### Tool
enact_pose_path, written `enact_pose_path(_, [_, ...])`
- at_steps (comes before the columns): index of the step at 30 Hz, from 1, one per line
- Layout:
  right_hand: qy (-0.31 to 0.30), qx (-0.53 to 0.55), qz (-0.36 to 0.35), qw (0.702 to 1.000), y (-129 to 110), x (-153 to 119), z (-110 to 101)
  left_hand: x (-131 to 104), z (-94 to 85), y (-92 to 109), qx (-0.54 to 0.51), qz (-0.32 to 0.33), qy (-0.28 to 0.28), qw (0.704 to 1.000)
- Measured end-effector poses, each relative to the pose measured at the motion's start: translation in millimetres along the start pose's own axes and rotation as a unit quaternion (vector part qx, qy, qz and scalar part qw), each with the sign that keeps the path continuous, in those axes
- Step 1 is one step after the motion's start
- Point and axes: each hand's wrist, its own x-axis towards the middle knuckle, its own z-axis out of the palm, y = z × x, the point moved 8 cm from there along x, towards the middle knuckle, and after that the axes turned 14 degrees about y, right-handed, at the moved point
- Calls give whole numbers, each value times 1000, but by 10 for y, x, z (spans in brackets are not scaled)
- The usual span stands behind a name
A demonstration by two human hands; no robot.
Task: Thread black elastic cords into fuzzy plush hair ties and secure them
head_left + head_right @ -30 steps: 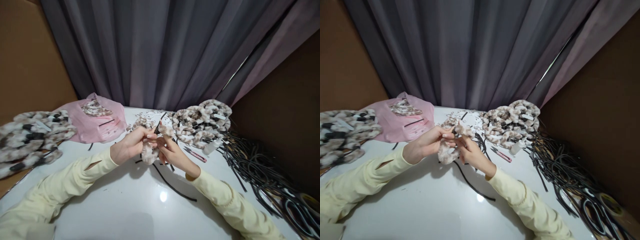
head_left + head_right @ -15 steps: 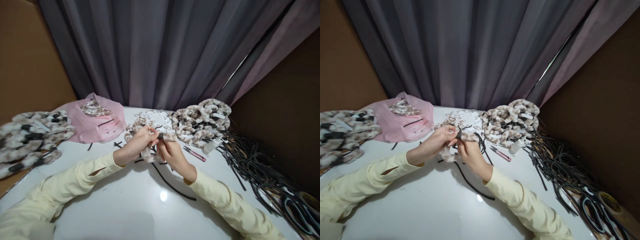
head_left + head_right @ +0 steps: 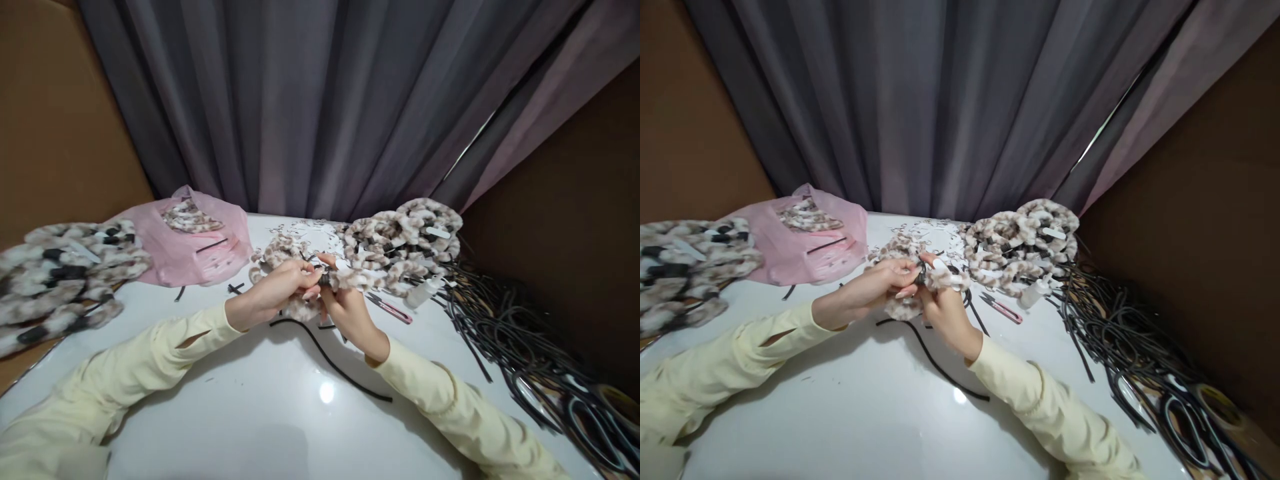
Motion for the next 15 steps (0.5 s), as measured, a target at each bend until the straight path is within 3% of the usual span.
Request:
enact_pose_path(3, [-7,56,74,996,74,-20,29,30,-22,-25,18,6,16,1000])
enact_pose_path(5, [15,68,84,994,68,-15,-1,43,-54,-8,55,33,39,997])
enact_pose_path(9, [8,94,100,991,55,-31,8,4,-107,142,204,171,103,958])
enact_pose_path(12, [-7,125,123,984,63,-61,39,-107,-61,289,324,330,137,876])
enact_pose_path(15, [-7,171,154,973,52,-88,49,-316,51,400,391,524,152,741])
